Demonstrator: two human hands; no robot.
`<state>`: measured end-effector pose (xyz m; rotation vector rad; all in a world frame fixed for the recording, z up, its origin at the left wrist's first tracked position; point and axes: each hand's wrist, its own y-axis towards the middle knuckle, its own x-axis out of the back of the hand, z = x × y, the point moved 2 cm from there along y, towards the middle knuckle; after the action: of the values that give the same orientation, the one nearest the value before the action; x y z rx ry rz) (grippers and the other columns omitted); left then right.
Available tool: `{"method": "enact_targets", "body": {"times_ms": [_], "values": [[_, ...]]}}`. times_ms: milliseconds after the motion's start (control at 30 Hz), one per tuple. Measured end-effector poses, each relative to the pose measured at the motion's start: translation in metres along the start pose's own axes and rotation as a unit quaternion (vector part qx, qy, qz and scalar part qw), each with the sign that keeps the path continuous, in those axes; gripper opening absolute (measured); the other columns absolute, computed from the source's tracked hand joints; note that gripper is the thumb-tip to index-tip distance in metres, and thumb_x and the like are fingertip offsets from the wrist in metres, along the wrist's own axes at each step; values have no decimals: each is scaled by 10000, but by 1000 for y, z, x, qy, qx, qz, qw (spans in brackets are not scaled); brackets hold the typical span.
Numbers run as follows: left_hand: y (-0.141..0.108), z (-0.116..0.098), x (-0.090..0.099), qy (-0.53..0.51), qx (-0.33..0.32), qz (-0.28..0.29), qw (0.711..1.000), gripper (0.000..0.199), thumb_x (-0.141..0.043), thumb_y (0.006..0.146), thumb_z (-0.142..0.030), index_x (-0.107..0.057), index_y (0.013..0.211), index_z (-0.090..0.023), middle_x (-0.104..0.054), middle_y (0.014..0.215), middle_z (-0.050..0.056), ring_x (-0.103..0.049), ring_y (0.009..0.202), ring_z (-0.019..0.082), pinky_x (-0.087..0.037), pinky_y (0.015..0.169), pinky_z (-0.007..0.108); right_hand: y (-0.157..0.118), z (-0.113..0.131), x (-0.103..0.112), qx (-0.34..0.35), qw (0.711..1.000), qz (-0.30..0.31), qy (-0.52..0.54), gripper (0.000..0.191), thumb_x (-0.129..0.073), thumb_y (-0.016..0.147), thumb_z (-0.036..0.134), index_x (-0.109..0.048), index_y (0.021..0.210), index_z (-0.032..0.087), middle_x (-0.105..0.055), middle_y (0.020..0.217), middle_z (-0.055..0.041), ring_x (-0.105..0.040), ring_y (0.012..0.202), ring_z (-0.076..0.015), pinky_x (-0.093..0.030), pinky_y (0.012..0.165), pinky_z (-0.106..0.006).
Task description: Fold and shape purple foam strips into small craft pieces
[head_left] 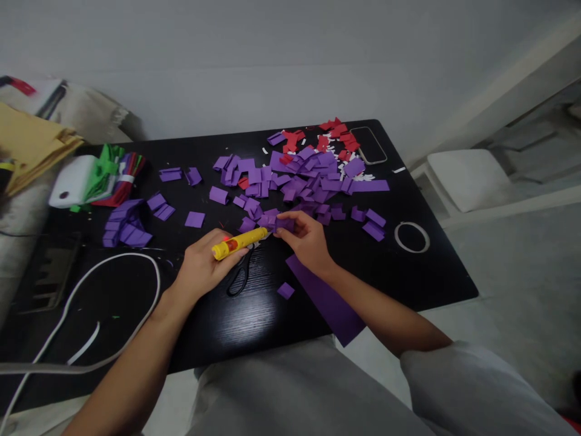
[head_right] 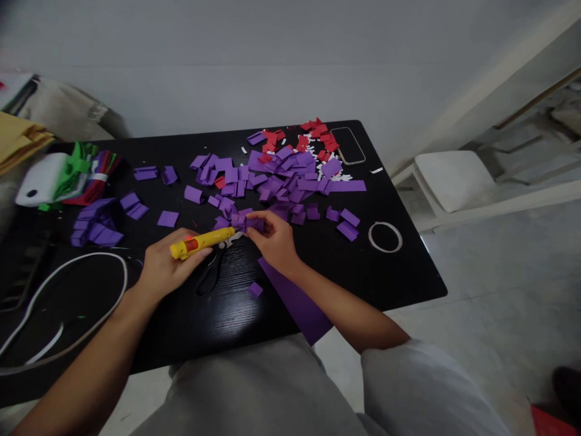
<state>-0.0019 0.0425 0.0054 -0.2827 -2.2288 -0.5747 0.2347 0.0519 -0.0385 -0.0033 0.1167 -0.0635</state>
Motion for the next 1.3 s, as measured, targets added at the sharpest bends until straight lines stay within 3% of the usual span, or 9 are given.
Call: {"method": "enact_targets", "body": {"times_ms": [233, 433, 600, 800, 1000, 1167, 1300], "values": [[0, 1, 1, 17, 0, -11, 1000, 388, -662, 970, -498, -568, 716, -220, -576, 671, -10, -575, 579, 151, -457, 564, 283, -1, 0, 0, 1, 1000, 7, 1, 252, -794, 780, 283, -739, 1024, 252, -753, 1037, -27, -747, 934, -202, -668, 925, -401], [0, -3, 3, -7, -31, -7, 999, 221, -686, 977, -429, -699, 899, -222, -753, 883, 40, -720, 799, 202, -575, 744, 313, 5, -1, 4, -11, 1000, -13, -10, 278, -804, 759, 291, -744, 1026, 246, -764, 1003, -28, -747, 920, -208, -663, 920, -409], [0, -2, 5, -4, -45, -8, 999, 203, -706, 970, -419, -732, 989, -219, -780, 954, 53, -736, 851, 210, -590, 796, 322, 12, 0, 9, -56, 996, -38, 58, 332, -833, 693, 274, -750, 1012, 237, -768, 950, -2, -752, 881, -194, -661, 945, -411], [2, 11, 11, 72, 31, -22, 997, 230, -654, 954, -429, -707, 1002, -210, -748, 1036, 76, -723, 943, 231, -570, 842, 334, 17, 7, 17, -73, 983, -69, 152, 330, -865, 666, 226, -765, 979, 248, -746, 886, 29, -747, 886, -180, -640, 983, -422], [1, 37, 31, 180, 117, 25, 976, 359, -589, 818, -286, -637, 1162, -195, -647, 1207, 107, -684, 999, 287, -554, 834, 398, 13, 13, 13, -98, 971, -62, 207, 308, -895, 622, 190, -810, 913, 246, -773, 880, 22, -734, 859, -161, -641, 926, -362], [-2, 43, 36, 182, 146, 107, 966, 350, -567, 740, -202, -627, 1085, -203, -620, 1124, 99, -667, 952, 295, -549, 803, 418, 10, 12, 10, -95, 976, -46, 192, 310, -903, 623, 195, -819, 916, 253, -775, 889, 25, -724, 824, -151, -645, 890, -354], [-3, 45, 33, 138, 139, 116, 974, 382, -567, 734, -198, -671, 1101, -189, -632, 1121, 104, -671, 977, 289, -558, 877, 426, 10, 10, 11, -88, 979, -44, 178, 310, -904, 634, 203, -813, 927, 250, -767, 877, 27, -727, 825, -154, -643, 896, -360]]}}
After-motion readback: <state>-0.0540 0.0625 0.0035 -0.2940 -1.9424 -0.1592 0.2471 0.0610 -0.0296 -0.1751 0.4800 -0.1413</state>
